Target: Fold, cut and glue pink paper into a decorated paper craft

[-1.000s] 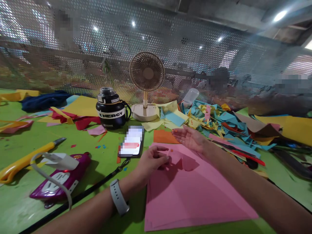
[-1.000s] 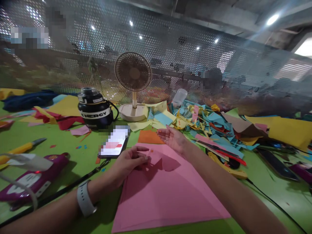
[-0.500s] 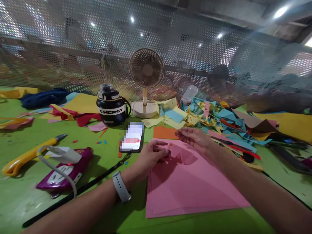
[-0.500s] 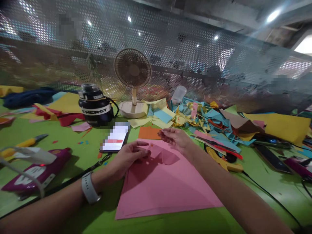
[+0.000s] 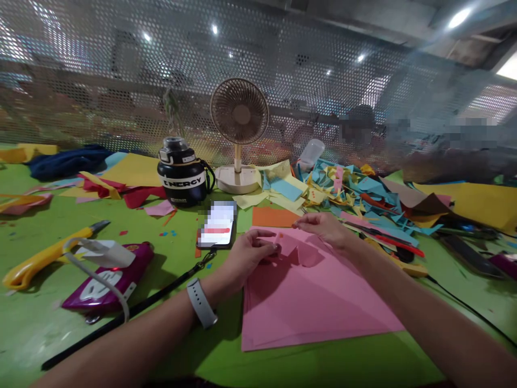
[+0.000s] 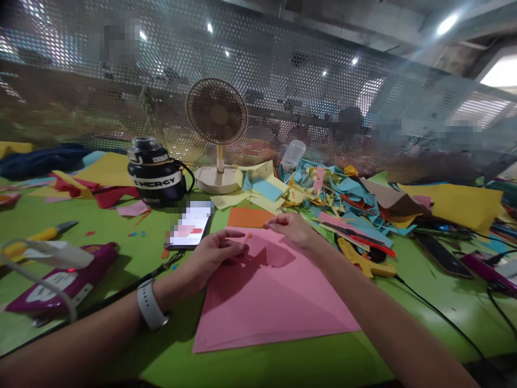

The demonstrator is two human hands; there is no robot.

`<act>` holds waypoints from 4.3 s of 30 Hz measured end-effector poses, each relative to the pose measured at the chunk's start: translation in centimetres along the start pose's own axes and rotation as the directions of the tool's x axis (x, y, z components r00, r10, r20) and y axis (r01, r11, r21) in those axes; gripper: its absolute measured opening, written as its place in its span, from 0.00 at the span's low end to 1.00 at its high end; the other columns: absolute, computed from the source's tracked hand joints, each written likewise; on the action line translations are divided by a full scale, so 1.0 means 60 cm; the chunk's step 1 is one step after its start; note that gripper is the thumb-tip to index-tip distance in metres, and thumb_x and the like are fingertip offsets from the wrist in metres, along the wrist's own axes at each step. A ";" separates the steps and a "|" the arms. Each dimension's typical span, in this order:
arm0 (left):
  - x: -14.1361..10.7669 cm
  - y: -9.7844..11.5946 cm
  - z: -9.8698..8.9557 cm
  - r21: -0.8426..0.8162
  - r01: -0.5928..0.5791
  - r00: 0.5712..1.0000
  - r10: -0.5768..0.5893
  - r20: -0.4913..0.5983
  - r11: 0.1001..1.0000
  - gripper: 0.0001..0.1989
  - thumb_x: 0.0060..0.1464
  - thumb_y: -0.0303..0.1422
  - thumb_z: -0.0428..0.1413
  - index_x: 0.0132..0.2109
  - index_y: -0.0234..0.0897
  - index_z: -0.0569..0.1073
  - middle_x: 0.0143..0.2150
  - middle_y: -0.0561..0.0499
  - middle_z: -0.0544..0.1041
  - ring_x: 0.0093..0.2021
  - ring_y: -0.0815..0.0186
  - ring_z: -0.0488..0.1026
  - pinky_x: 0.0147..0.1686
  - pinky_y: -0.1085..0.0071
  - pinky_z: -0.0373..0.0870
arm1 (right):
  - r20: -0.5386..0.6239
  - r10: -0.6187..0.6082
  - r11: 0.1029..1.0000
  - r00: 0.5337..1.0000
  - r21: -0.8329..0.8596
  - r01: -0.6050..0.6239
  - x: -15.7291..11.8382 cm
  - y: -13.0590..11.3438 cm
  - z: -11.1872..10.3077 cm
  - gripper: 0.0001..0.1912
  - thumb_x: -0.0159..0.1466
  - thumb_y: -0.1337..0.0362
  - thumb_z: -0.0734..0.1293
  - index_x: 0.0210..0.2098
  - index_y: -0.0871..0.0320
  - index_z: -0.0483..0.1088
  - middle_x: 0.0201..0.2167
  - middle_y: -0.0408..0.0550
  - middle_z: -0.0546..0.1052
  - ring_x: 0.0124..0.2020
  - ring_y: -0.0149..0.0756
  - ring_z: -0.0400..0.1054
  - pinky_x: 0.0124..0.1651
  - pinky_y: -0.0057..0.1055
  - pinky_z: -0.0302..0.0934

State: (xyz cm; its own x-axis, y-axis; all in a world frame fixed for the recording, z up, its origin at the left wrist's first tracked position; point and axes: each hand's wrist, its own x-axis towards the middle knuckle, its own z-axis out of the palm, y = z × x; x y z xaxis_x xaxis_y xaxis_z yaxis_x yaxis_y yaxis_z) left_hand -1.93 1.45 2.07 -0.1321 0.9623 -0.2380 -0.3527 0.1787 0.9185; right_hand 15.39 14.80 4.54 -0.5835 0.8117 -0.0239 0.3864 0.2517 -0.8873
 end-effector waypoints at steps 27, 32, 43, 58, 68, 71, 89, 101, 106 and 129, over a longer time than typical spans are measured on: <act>0.001 0.003 -0.005 -0.154 0.020 0.999 -0.024 -0.022 0.988 0.16 0.45 0.23 0.64 0.43 0.31 0.72 0.29 0.47 0.79 0.28 0.70 0.74 0.29 0.76 0.67 | -0.165 -0.658 0.713 0.735 -0.452 0.536 -0.072 0.000 0.069 0.09 0.64 0.65 0.65 0.42 0.50 0.75 0.43 0.47 0.75 0.49 0.40 0.67 0.54 0.44 0.60; 0.002 0.002 -0.004 -0.144 0.021 0.999 -0.027 -0.042 0.989 0.15 0.46 0.24 0.64 0.43 0.31 0.72 0.28 0.48 0.78 0.28 0.70 0.74 0.29 0.75 0.68 | -0.199 -0.645 0.721 0.738 -0.478 0.501 -0.078 -0.009 0.071 0.08 0.64 0.64 0.65 0.40 0.52 0.75 0.40 0.49 0.76 0.47 0.42 0.66 0.52 0.44 0.61; 0.004 -0.001 -0.007 -0.142 -0.025 0.999 0.022 -0.024 0.989 0.17 0.45 0.25 0.64 0.43 0.32 0.72 0.29 0.49 0.78 0.28 0.69 0.74 0.29 0.75 0.67 | -0.364 -0.544 0.839 0.756 -0.250 0.483 -0.102 -0.031 0.069 0.08 0.66 0.65 0.63 0.41 0.54 0.73 0.37 0.47 0.79 0.40 0.37 0.73 0.44 0.35 0.67; 0.006 -0.007 -0.009 -0.105 -0.066 0.998 0.064 -0.019 0.992 0.16 0.47 0.26 0.64 0.44 0.32 0.71 0.28 0.49 0.78 0.27 0.70 0.74 0.30 0.74 0.68 | 0.035 -0.779 0.475 0.626 -0.617 0.627 -0.096 -0.008 0.073 0.13 0.65 0.72 0.61 0.45 0.55 0.73 0.39 0.48 0.80 0.41 0.38 0.73 0.46 0.38 0.62; 0.005 -0.007 -0.008 -0.093 -0.082 0.997 0.082 -0.001 0.992 0.17 0.46 0.27 0.65 0.44 0.32 0.71 0.28 0.50 0.77 0.27 0.70 0.73 0.29 0.74 0.68 | 0.002 -0.783 0.483 0.623 -0.628 0.610 -0.101 -0.013 0.080 0.12 0.65 0.70 0.62 0.45 0.54 0.74 0.40 0.49 0.80 0.41 0.38 0.73 0.45 0.37 0.63; 0.006 -0.009 -0.009 -0.090 -0.086 0.996 0.086 -0.004 0.992 0.17 0.47 0.27 0.64 0.44 0.32 0.70 0.28 0.50 0.77 0.27 0.70 0.73 0.29 0.74 0.68 | -0.003 -0.785 0.483 0.619 -0.629 0.609 -0.101 -0.011 0.081 0.12 0.65 0.71 0.62 0.44 0.55 0.74 0.40 0.49 0.80 0.41 0.38 0.73 0.45 0.37 0.63; 0.003 -0.006 -0.005 -0.098 -0.095 0.995 0.095 -0.012 0.991 0.16 0.47 0.25 0.63 0.44 0.31 0.71 0.28 0.50 0.78 0.28 0.70 0.74 0.30 0.74 0.69 | -0.027 -0.805 0.476 0.593 -0.626 0.617 -0.098 -0.006 0.075 0.12 0.65 0.71 0.63 0.46 0.55 0.73 0.40 0.50 0.80 0.42 0.38 0.73 0.47 0.38 0.65; 0.004 -0.006 -0.006 -0.073 -0.089 0.996 0.088 -0.023 0.993 0.17 0.47 0.25 0.63 0.45 0.31 0.70 0.28 0.50 0.78 0.28 0.70 0.74 0.29 0.75 0.69 | -0.028 -0.804 0.477 0.594 -0.627 0.616 -0.098 -0.011 0.075 0.11 0.65 0.71 0.63 0.44 0.57 0.73 0.39 0.50 0.80 0.40 0.39 0.74 0.45 0.38 0.66; 0.004 -0.010 -0.008 -0.103 -0.105 0.994 0.106 0.008 0.989 0.21 0.45 0.28 0.66 0.46 0.31 0.70 0.29 0.49 0.78 0.29 0.68 0.74 0.29 0.74 0.70 | -0.052 -0.817 0.483 0.574 -0.605 0.633 -0.101 -0.014 0.077 0.11 0.64 0.71 0.64 0.44 0.57 0.73 0.39 0.50 0.80 0.41 0.38 0.74 0.45 0.38 0.65; 0.003 -0.005 -0.002 -0.115 -0.117 0.993 0.116 -0.019 0.986 0.15 0.46 0.25 0.64 0.43 0.31 0.72 0.26 0.50 0.78 0.27 0.71 0.74 0.28 0.76 0.68 | -0.025 -0.832 0.442 0.554 -0.634 0.635 -0.104 -0.006 0.088 0.14 0.63 0.75 0.63 0.46 0.58 0.74 0.42 0.51 0.80 0.44 0.38 0.74 0.45 0.37 0.64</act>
State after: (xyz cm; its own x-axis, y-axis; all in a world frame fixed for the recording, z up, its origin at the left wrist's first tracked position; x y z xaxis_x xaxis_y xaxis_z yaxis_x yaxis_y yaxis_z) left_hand -1.97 1.54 1.74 -0.1896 0.9724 -0.1363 -0.4389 0.0402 0.8976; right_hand 15.12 6.88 2.56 -0.6267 0.2537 0.7368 0.2532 0.9605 -0.1153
